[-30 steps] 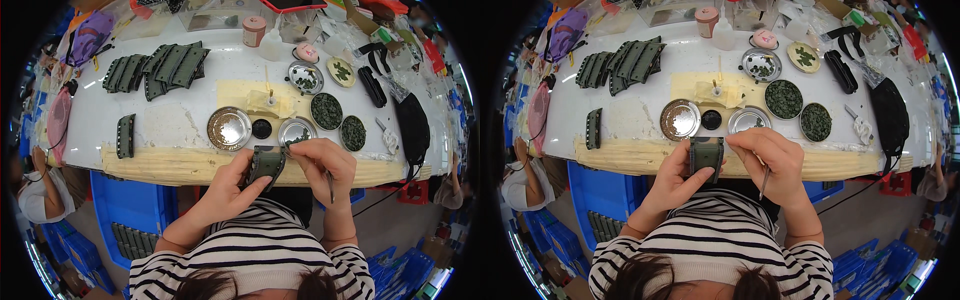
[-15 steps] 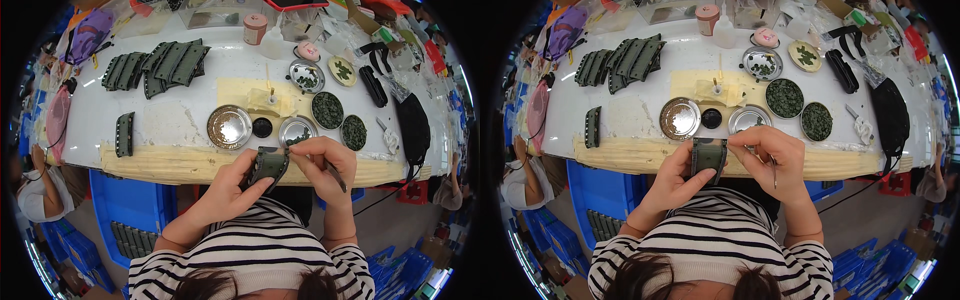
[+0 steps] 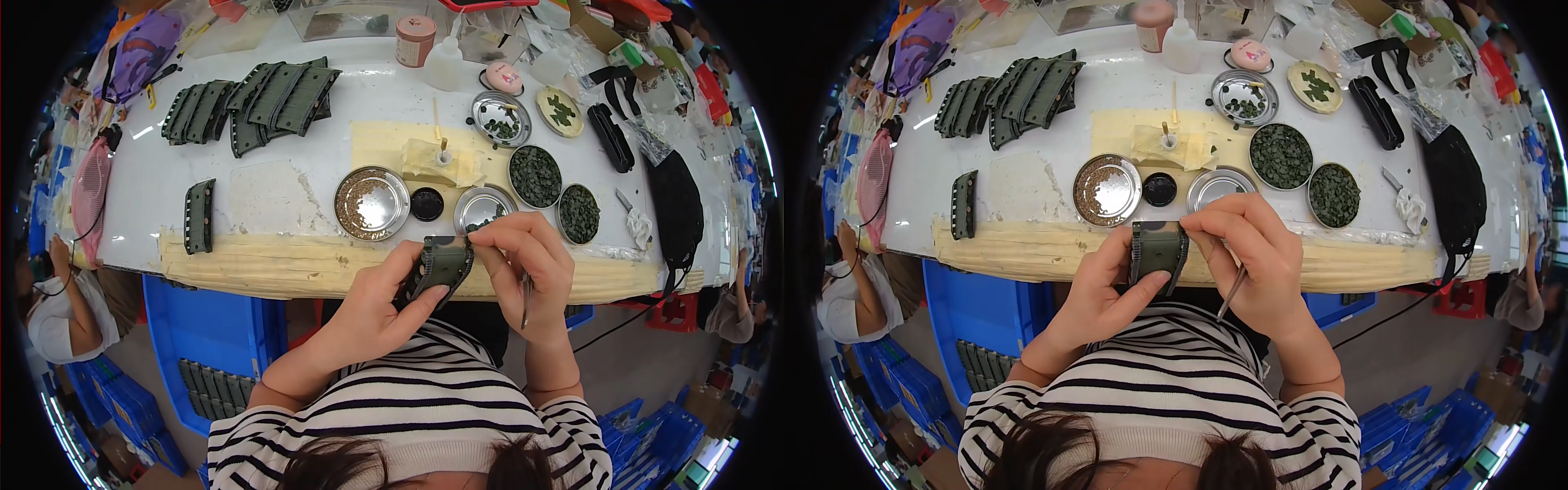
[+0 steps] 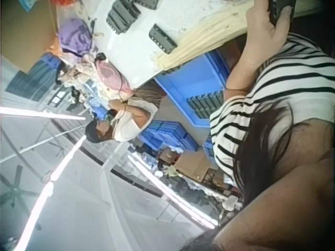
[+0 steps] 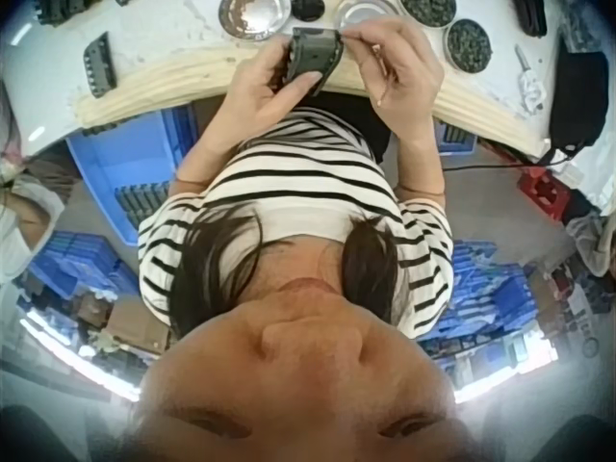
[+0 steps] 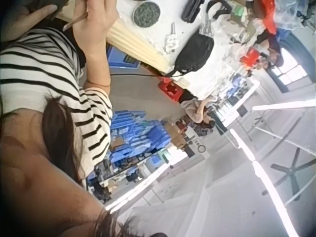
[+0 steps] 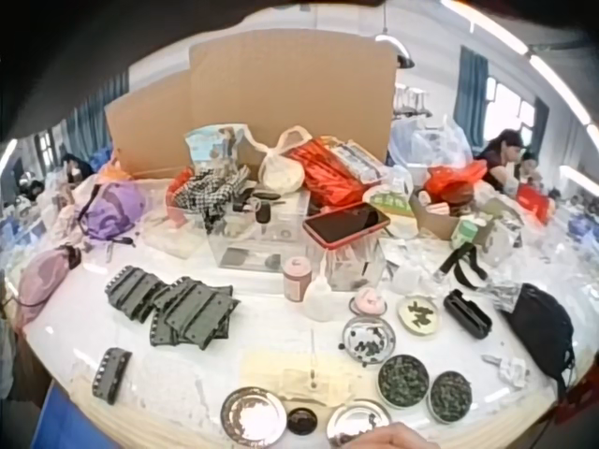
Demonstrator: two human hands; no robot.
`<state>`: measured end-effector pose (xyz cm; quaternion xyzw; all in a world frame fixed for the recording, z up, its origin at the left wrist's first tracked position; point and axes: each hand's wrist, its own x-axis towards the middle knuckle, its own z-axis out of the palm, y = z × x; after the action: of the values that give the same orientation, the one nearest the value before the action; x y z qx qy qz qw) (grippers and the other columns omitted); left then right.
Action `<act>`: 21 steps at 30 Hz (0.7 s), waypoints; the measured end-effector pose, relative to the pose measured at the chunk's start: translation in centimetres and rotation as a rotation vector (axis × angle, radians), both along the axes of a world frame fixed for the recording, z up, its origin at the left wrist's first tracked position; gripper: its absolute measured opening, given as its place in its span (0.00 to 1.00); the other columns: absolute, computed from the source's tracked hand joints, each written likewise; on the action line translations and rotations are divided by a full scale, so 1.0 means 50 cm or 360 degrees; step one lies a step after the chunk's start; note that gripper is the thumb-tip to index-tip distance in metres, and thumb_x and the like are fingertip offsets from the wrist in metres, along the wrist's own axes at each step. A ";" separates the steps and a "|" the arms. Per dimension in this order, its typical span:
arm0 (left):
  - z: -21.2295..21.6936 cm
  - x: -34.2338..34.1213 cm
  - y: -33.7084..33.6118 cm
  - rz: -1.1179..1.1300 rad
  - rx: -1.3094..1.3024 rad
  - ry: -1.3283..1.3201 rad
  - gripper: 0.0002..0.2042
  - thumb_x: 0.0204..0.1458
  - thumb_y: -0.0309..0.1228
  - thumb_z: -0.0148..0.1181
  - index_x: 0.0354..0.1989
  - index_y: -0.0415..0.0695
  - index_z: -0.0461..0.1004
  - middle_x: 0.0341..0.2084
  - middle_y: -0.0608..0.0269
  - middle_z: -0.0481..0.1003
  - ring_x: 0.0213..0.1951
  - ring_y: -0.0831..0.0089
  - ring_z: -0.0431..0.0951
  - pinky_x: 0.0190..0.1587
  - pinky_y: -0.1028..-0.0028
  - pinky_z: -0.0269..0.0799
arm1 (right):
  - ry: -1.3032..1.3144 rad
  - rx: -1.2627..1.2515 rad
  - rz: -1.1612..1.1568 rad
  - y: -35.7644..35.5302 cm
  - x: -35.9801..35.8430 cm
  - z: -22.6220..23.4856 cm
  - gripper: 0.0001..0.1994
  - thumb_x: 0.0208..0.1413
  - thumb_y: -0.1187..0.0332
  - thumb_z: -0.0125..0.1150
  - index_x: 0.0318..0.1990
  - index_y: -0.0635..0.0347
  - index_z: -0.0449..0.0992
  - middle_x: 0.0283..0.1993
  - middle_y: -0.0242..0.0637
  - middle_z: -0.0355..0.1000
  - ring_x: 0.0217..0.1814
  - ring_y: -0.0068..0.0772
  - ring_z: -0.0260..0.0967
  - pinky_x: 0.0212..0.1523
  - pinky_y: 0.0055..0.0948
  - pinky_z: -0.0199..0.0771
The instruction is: The recorder is assembling small toy tank parts, applying liquid with a brush and using tweezers for precision placement.
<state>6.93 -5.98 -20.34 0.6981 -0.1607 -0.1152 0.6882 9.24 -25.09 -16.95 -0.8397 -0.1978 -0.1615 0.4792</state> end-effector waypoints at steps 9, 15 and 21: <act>0.001 -0.007 -0.006 0.0117 0.0178 -0.0097 0.17 0.53 0.25 0.60 0.49 0.37 0.64 0.25 0.53 0.73 0.24 0.66 0.76 0.27 0.74 0.68 | -0.0223 -0.0181 -0.0086 0.014 -0.010 -0.019 0.12 0.44 0.84 0.64 0.39 0.65 0.78 0.33 0.39 0.71 0.29 0.35 0.71 0.28 0.25 0.70; -0.001 -0.009 -0.010 0.0134 0.0166 -0.0158 0.17 0.53 0.24 0.60 0.49 0.36 0.64 0.25 0.55 0.73 0.24 0.71 0.76 0.28 0.76 0.68 | -0.0179 -0.0116 -0.0018 0.014 -0.016 -0.019 0.14 0.46 0.84 0.62 0.42 0.66 0.78 0.35 0.41 0.71 0.32 0.35 0.72 0.30 0.25 0.72; 0.005 -0.007 -0.001 -0.0032 -0.0237 0.0262 0.19 0.56 0.18 0.52 0.57 0.34 0.59 0.44 0.54 0.74 0.47 0.73 0.75 0.51 0.74 0.71 | 0.0126 0.0147 0.0109 0.000 -0.015 -0.002 0.13 0.49 0.84 0.61 0.44 0.65 0.78 0.39 0.40 0.71 0.32 0.27 0.71 0.31 0.21 0.70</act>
<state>6.58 -6.05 -20.11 0.6316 -0.1189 -0.1668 0.7477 8.51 -25.10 -17.07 -0.8152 -0.1997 -0.1205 0.5301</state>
